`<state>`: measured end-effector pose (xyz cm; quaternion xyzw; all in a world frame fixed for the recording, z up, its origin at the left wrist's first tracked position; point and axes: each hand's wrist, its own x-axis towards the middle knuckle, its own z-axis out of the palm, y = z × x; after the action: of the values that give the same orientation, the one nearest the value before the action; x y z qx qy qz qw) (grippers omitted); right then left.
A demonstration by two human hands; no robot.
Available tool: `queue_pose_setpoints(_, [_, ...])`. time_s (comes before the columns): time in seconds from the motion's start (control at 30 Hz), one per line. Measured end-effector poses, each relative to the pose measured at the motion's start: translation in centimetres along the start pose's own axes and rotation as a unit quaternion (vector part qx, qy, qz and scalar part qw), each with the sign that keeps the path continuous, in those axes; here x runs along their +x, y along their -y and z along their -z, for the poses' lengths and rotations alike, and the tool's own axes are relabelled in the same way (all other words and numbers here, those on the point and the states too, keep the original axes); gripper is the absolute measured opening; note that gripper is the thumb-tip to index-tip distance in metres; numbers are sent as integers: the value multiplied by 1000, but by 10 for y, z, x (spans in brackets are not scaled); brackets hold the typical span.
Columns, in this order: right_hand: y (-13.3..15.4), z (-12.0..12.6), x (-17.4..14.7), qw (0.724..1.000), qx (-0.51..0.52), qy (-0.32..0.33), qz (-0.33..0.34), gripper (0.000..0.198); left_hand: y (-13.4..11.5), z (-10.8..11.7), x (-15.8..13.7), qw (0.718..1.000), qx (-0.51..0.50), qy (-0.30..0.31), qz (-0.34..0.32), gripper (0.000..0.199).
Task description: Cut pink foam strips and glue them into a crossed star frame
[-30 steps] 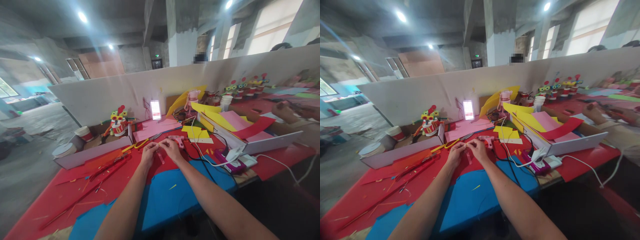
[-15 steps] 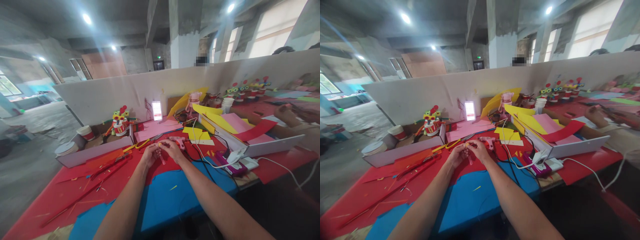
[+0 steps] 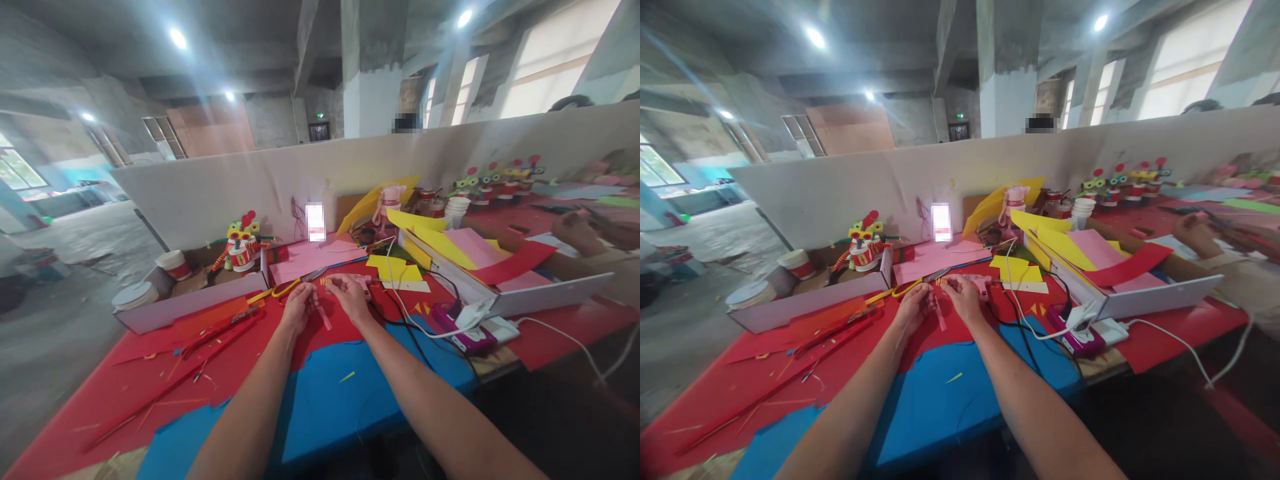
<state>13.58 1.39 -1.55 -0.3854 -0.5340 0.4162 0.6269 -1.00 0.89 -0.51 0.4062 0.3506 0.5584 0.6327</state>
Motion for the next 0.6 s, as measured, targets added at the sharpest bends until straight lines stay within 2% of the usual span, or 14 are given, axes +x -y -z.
queue_pose_setpoints(0.1, [0, 1, 0, 1000, -20, -15, 11, 28, 0, -2, -2, 1000, 4, 20, -13, 31])
queue_pose_setpoints(0.27, [3, 0, 0, 999, -29, -9, 20, 25, 1, 0, 0, 1000, 20, 11, -18, 30])
queue_pose_setpoints(0.43, [5, -1, 0, 996, 74, -17, -50, 34, 2, 2, 3, 1000, 9, 5, -23, 32])
queue_pose_setpoints(0.6, [0, -1, 2, 978, 179, 14, -111, 38, 2, 0, 2, 999, 32, -5, -38, 44])
